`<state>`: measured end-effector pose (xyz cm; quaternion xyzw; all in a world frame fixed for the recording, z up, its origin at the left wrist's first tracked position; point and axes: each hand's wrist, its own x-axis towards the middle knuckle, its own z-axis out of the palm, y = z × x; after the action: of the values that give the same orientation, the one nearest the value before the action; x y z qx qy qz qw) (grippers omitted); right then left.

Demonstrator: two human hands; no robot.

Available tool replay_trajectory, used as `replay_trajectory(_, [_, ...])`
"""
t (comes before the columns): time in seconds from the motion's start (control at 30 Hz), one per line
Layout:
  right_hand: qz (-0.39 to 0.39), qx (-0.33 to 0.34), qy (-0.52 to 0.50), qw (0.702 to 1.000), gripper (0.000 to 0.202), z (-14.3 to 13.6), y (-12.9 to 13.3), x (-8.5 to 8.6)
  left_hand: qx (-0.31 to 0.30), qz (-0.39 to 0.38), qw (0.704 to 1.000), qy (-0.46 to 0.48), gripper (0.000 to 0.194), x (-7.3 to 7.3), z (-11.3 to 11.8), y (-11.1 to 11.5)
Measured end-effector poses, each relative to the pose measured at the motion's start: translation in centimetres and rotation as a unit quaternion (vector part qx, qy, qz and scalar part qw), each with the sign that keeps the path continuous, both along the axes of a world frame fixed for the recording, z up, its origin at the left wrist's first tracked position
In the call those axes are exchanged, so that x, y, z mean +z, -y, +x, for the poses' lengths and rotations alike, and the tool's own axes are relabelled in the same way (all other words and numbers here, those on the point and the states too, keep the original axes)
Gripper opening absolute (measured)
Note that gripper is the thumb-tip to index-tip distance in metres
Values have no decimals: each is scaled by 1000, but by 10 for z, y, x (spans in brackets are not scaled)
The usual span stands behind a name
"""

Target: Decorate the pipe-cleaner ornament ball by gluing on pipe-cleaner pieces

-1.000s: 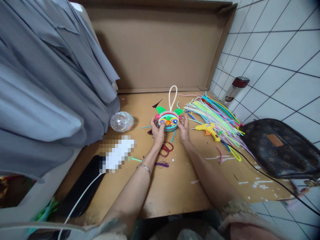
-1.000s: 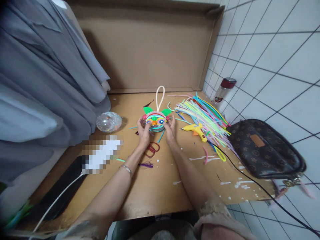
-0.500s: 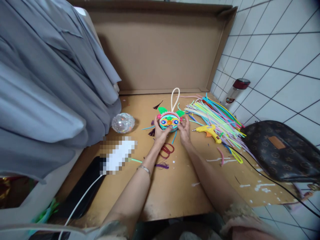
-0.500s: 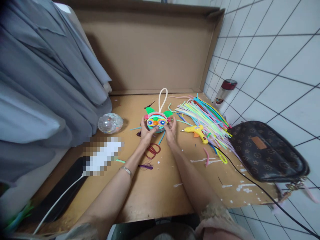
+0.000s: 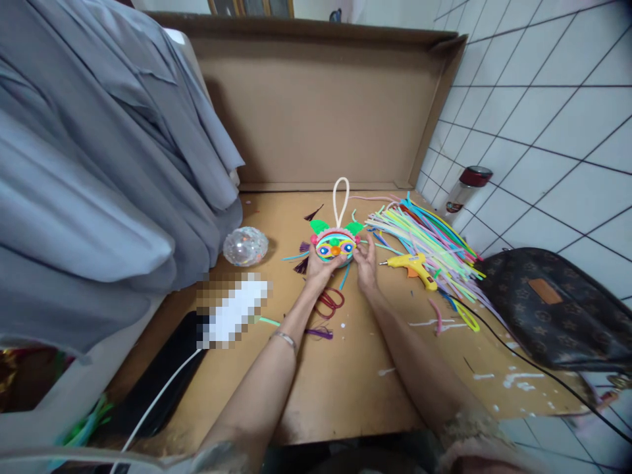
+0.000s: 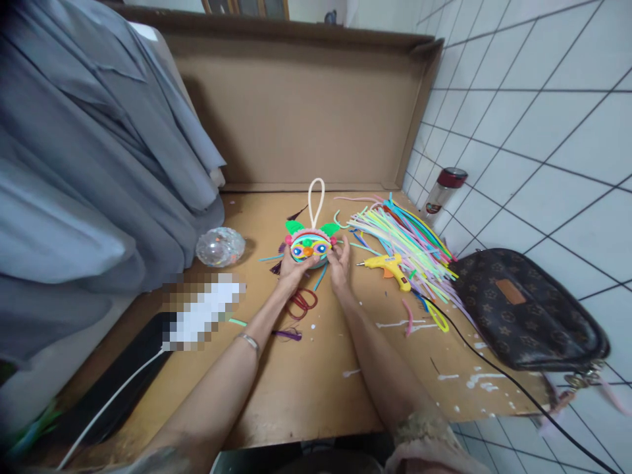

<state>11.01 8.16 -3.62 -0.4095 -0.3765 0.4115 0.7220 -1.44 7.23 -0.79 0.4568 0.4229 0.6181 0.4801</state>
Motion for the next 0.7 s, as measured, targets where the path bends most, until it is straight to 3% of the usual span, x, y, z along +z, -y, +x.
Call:
replay_trajectory(0.13, [15,-3,22,1000,78,1,-2,-3,31,6,999,-2,85,-3,0,-2])
replay_trajectory(0.23, [23,-43,44,998,67,4,-4,-6,34,-2,998,44,81,0,0,-3])
replay_trajectory(0.37, [-5,-134,114,984,43,13,-5,-9,36,8,992,118,76,18,-2,-9])
replay_trajectory(0.47, [-25,-166,179,969,32,20,-5,-9,43,24,989,142,73,37,-5,-19])
replay_trajectory(0.6, [-16,-121,291,949,28,22,-6,-1,19,14,993,112,75,57,-7,-33])
replay_trajectory(0.7, [-18,-60,426,902,31,19,-10,9,3,13,996,90,73,64,-6,-37])
